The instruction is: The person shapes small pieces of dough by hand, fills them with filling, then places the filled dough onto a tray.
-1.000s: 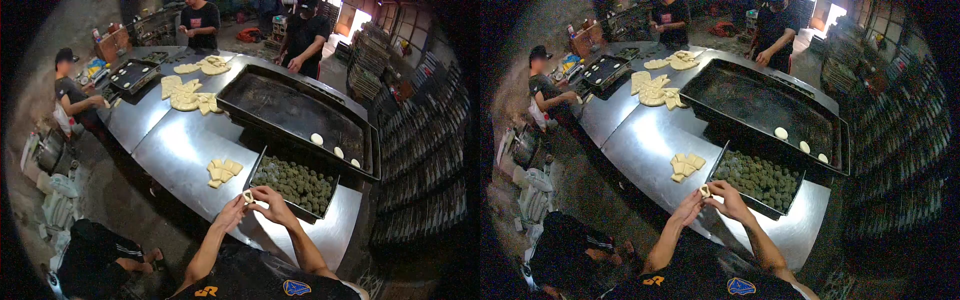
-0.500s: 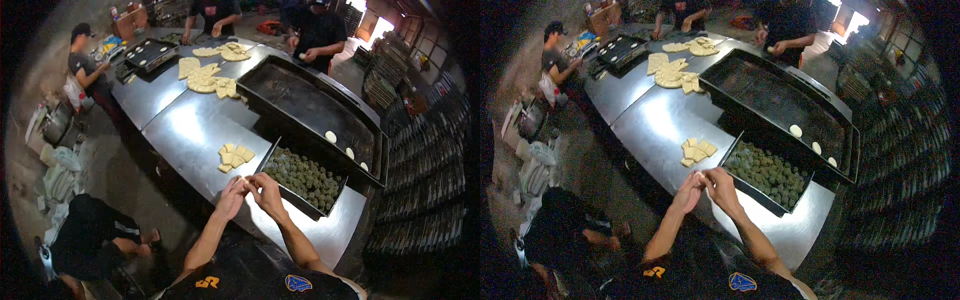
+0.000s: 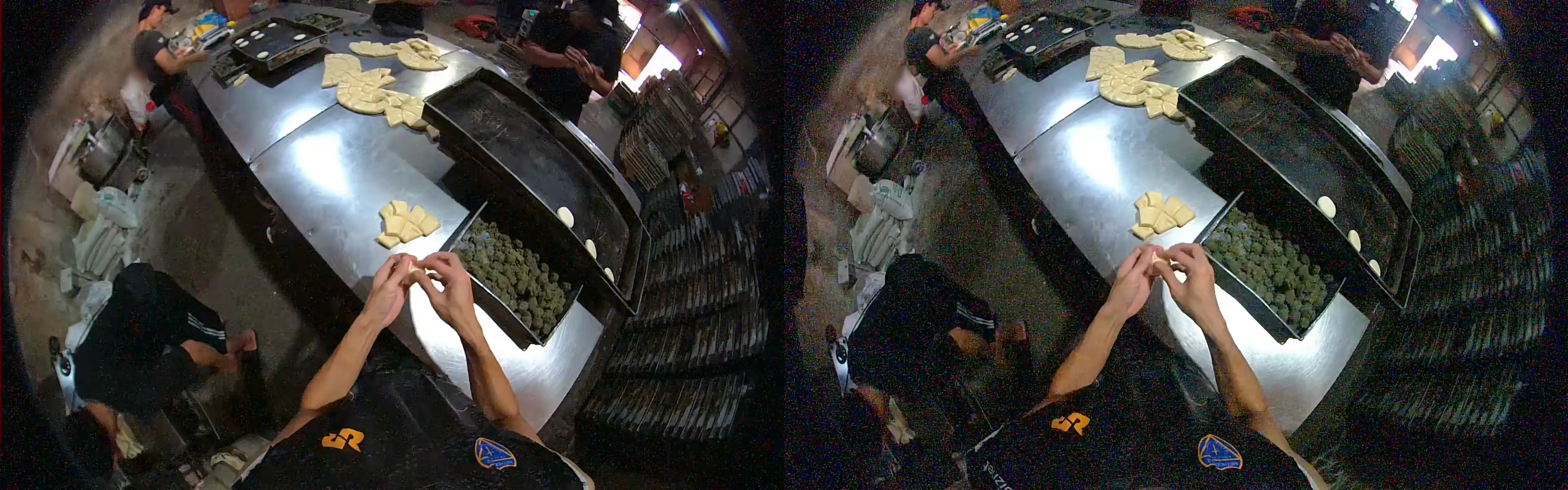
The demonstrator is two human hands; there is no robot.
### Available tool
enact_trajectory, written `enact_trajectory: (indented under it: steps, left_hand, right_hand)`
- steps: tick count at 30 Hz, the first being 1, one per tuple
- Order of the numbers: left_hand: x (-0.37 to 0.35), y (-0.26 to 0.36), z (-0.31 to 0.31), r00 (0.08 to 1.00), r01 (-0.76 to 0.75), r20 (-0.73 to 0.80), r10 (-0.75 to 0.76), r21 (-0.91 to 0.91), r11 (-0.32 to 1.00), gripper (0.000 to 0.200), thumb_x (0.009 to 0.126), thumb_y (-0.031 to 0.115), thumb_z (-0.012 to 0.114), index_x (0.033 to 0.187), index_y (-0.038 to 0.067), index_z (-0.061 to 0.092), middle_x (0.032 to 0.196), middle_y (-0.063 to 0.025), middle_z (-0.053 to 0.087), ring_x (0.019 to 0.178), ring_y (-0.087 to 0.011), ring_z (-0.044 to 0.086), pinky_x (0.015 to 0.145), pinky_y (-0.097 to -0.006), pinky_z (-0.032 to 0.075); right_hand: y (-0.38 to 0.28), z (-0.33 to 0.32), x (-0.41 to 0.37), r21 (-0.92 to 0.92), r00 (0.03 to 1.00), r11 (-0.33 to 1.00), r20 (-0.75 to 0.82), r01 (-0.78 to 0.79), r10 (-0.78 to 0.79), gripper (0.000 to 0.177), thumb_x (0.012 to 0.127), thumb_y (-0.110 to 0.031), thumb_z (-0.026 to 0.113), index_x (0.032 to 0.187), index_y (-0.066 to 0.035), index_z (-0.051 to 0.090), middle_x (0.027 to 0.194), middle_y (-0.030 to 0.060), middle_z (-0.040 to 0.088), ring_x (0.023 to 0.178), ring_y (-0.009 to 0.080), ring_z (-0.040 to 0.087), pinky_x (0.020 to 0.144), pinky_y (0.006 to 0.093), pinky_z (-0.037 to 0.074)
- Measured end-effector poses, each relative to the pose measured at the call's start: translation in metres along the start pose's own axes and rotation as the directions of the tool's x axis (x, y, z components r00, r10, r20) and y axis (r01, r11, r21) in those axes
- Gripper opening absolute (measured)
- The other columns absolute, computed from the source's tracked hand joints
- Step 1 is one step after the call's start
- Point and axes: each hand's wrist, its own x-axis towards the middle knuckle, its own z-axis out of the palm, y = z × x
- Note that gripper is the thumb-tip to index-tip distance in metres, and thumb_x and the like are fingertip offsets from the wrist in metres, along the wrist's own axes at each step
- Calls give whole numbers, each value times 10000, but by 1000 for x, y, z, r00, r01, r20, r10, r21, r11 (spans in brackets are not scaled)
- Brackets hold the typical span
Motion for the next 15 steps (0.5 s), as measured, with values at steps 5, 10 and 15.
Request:
enact_trajectory:
  steps: [5,10,15]
  left_hand:
    - [-1,3,-21,999,-39,40,25,415,909,273,995,285,522,1136,55,562,938,26,534,831,-53,484,754,-220,405]
    - [-15,27,-72,925,-138,-243,291,500,855,391,944,322,593,1192,22,562,1086,-27,543,1023,-130,490,941,-273,375]
    - [-53,50,-92,882,-120,-357,309,465,877,362,952,308,577,1183,29,570,1059,-7,537,1000,-115,504,944,-295,408]
  right_hand:
    - [14,11,-14,-188,992,974,-13,124,-129,141,798,2,699,937,2,674,864,125,601,745,211,611,608,313,493]
    - [111,23,-45,-504,969,861,240,75,56,159,812,-153,696,914,-31,691,843,132,580,912,302,535,774,392,455]
    - [23,5,47,-522,987,841,1,140,-163,310,905,-276,594,1038,1,634,1050,199,511,1006,352,431,884,453,363]
